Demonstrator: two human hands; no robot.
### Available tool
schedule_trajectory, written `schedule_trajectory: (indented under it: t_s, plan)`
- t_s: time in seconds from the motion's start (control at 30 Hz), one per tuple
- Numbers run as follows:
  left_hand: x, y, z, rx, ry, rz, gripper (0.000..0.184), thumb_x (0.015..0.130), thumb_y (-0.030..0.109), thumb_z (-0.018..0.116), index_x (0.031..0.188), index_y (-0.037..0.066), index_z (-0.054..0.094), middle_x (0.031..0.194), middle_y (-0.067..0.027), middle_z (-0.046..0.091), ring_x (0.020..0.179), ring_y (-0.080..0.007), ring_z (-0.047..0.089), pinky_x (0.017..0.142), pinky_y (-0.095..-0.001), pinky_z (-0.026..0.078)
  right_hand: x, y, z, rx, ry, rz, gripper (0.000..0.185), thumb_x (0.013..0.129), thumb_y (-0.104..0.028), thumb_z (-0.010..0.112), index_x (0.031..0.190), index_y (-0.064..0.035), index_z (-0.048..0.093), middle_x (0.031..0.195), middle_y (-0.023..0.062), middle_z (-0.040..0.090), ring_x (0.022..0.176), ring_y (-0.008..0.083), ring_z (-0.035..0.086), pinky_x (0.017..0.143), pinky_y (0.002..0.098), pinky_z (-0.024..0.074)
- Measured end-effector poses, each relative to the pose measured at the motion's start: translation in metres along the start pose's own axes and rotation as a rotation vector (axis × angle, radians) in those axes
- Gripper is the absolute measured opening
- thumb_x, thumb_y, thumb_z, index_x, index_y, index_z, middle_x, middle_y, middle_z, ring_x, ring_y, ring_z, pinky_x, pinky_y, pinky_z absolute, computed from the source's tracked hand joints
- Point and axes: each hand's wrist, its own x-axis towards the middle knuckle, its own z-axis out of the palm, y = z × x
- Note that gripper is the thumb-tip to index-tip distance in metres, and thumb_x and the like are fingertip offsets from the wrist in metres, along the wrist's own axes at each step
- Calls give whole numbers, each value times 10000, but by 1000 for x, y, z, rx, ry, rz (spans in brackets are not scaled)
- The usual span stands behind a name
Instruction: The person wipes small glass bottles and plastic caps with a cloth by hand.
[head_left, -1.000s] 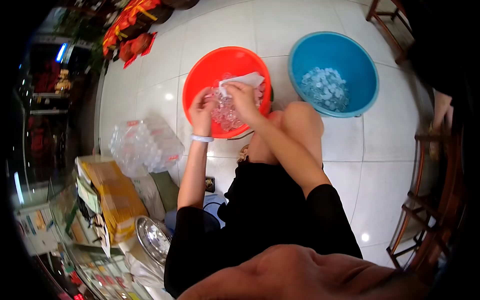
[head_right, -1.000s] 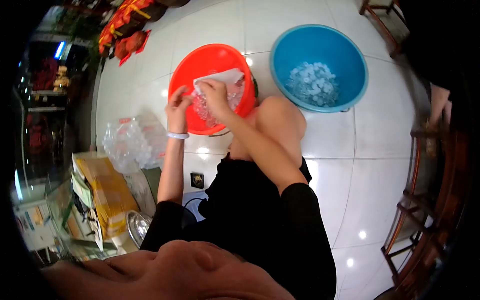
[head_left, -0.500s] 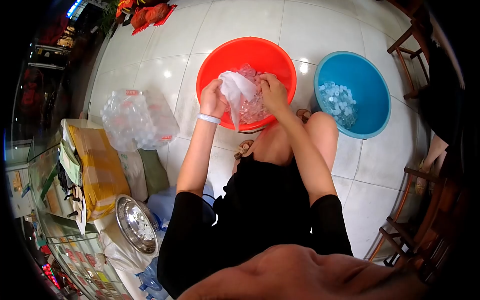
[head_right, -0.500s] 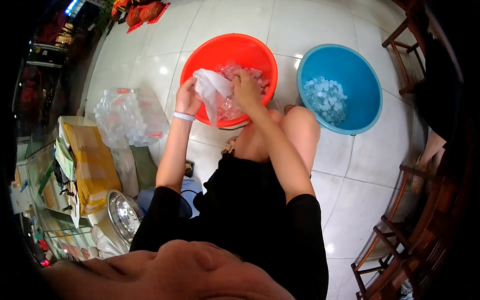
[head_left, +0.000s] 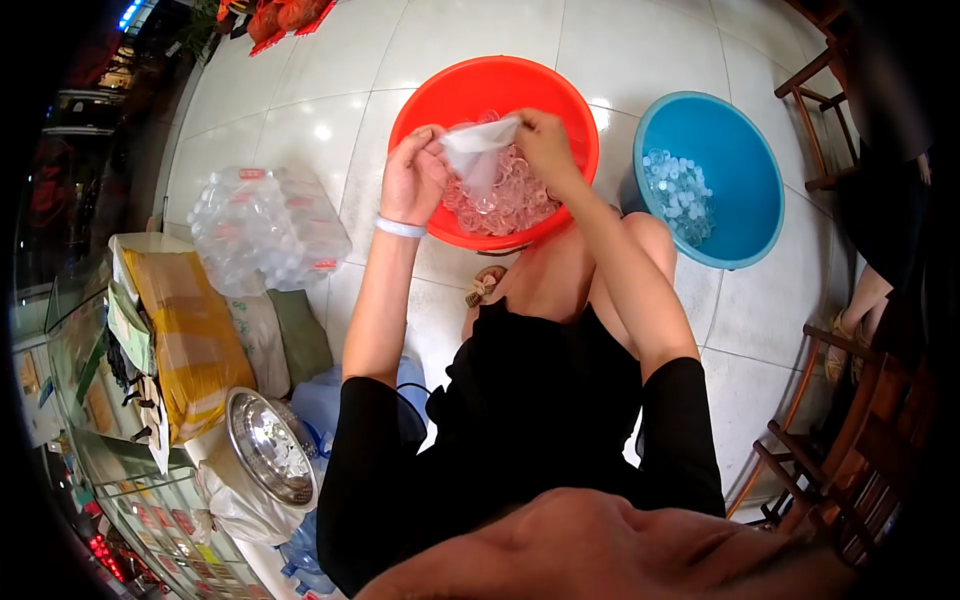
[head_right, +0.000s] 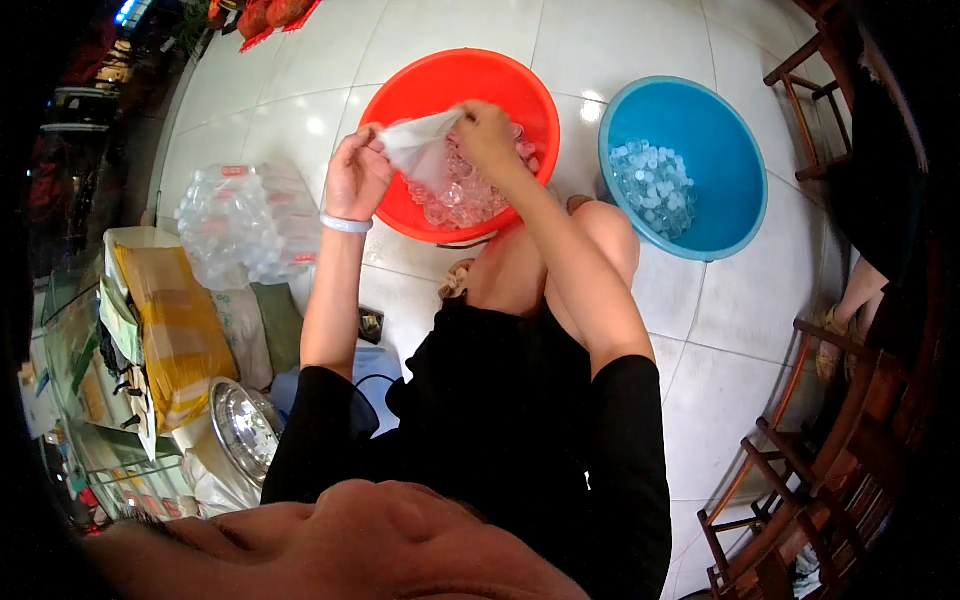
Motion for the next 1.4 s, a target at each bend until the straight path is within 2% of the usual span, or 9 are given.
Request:
schedule_trajectory:
  t_s: [0.13, 0.4, 0.7, 0.77, 0.83, 0.9, 0.97, 1.2, 1.4]
  plan:
    - [9, -17, 3, 571, 524, 167, 177, 831, 93, 443, 897, -22, 560, 785, -138, 609, 665, -207, 583, 660, -291, 463, 9, -24, -26, 659, 233, 170, 170, 804, -66, 488, 908, -16, 614, 737, 25, 595, 604, 89, 530, 531, 224, 415]
    - [22, -86, -157, 1483, 506, -273, 147, 751, 98, 542, 746, -31, 612, 588, -99, 586, 447, -162, 531, 452, -292, 424, 5, -47, -53, 688, 417, 119, 207, 847, -118, 485, 984, -10, 597, 761, 12, 576, 647, 65, 513, 541, 195, 417]
    - [117, -192, -246, 2353, 135, -367, 307, 675, 202, 585, 953, 70, 590, 1027, -168, 558, 934, -325, 531, 747, -407, 449, -6, -60, -65, 655, 388, 279, 250, 837, -79, 444, 1048, 19, 537, 948, 83, 583, 821, 138, 559, 700, 224, 456]
    - [127, -224, -294, 2143, 277, 114, 310, 724, 191, 525, 1019, 102, 560, 1115, -158, 506, 978, -336, 506, 764, -415, 444, -9, -59, -74, 655, 421, 247, 251, 845, -99, 455, 1050, 18, 541, 942, 74, 584, 815, 122, 554, 702, 217, 449]
    - [133, -235, -295, 2640, 104, -396, 312, 765, 182, 468, 1065, 122, 534, 1116, -158, 487, 962, -323, 514, 778, -417, 434, -11, -56, -80, 660, 449, 223, 254, 853, -119, 465, 1052, 17, 545, 936, 66, 585, 810, 107, 548, 704, 211, 443]
    - [129, -240, -297, 2535, 236, -113, 273, 796, 164, 412, 1034, 115, 538, 1108, -146, 477, 950, -314, 517, 744, -421, 445, -13, -52, -81, 719, 472, 241, 253, 853, -108, 460, 1053, 24, 540, 940, 72, 587, 827, 114, 554, 721, 215, 446]
    - [134, -229, -263, 2552, 233, -479, 282, 790, 169, 424, 1041, 98, 532, 1118, -145, 461, 933, -327, 521, 721, -415, 455, -14, -48, -81, 686, 455, 251, 242, 850, -96, 466, 1044, 25, 545, 941, 69, 585, 828, 106, 549, 724, 212, 444]
    - [139, -230, -293, 2603, -112, -578, 265, 780, 127, 443, 1009, 76, 568, 1063, -187, 497, 917, -332, 540, 750, -379, 470, -17, -45, -80, 683, 341, 230, 246, 851, -97, 443, 1047, 19, 533, 966, 92, 582, 840, 159, 573, 731, 256, 475]
    - [135, -231, -313, 2368, 6, -535, 269, 747, 83, 491, 1006, 89, 563, 1048, -201, 535, 966, -333, 529, 783, -399, 458, -20, -46, -74, 652, 298, 250, 241, 841, -80, 444, 1042, 18, 536, 953, 88, 585, 812, 151, 578, 696, 246, 479]
